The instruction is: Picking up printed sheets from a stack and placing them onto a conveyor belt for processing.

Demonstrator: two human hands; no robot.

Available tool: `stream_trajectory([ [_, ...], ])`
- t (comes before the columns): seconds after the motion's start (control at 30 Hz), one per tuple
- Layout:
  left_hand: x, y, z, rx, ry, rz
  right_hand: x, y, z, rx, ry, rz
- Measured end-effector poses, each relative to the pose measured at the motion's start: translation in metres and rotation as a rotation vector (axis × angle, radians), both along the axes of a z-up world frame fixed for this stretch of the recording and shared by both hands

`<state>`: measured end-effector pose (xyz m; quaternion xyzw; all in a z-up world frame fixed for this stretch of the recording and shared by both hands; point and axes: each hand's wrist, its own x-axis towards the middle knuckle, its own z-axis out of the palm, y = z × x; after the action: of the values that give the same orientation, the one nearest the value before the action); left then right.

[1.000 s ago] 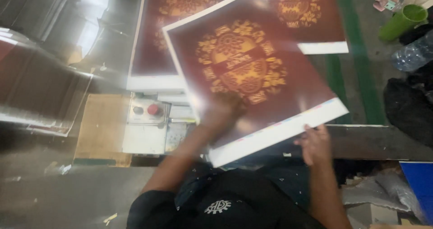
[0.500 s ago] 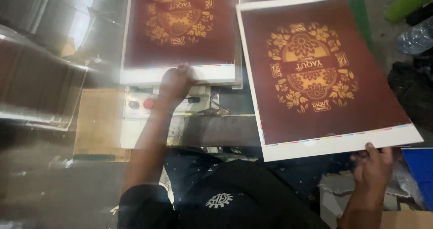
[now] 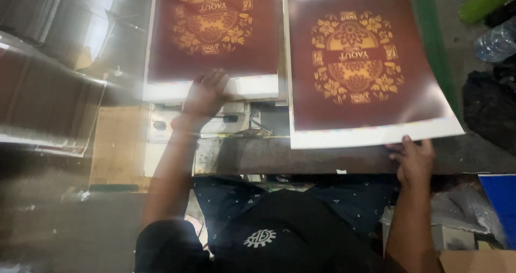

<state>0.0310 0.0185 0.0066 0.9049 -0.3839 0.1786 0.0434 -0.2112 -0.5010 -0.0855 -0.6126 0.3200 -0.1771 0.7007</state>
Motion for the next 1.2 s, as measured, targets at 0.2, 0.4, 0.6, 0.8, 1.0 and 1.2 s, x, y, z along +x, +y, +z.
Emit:
stream_trajectory([
  [0.2, -0.006, 0.003, -0.04, 0.091, -0.162, 0.167, 0.078, -0.027, -0.021, 0.043, -0.122, 0.117],
  [0.4, 0.018, 0.014, -0.013, 0.061, 0.055, 0.091, 0.071, -0.029, -0.034, 0.115, -0.021, 0.098],
  [0.6, 0.03, 0.03, 0.022, -0.308, 0.386, -0.025, 0.03, 0.0, -0.049, 0.135, 0.017, 0.171],
  [0.8, -0.019, -0.055, 0.024, -0.286, -0.007, -0.028, 0.035, 0.075, -0.011, 0.161, 0.045, 0.38],
  [1.0, -0.124, -0.146, 0.007, -0.043, -0.167, -0.225, 0.054, 0.141, 0.026, 0.261, -0.118, 0.73],
  [1.2, -0.092, -0.127, 0.024, -0.261, 0.059, -0.238, 0.036, 0.126, 0.037, 0.389, -0.226, 0.394],
])
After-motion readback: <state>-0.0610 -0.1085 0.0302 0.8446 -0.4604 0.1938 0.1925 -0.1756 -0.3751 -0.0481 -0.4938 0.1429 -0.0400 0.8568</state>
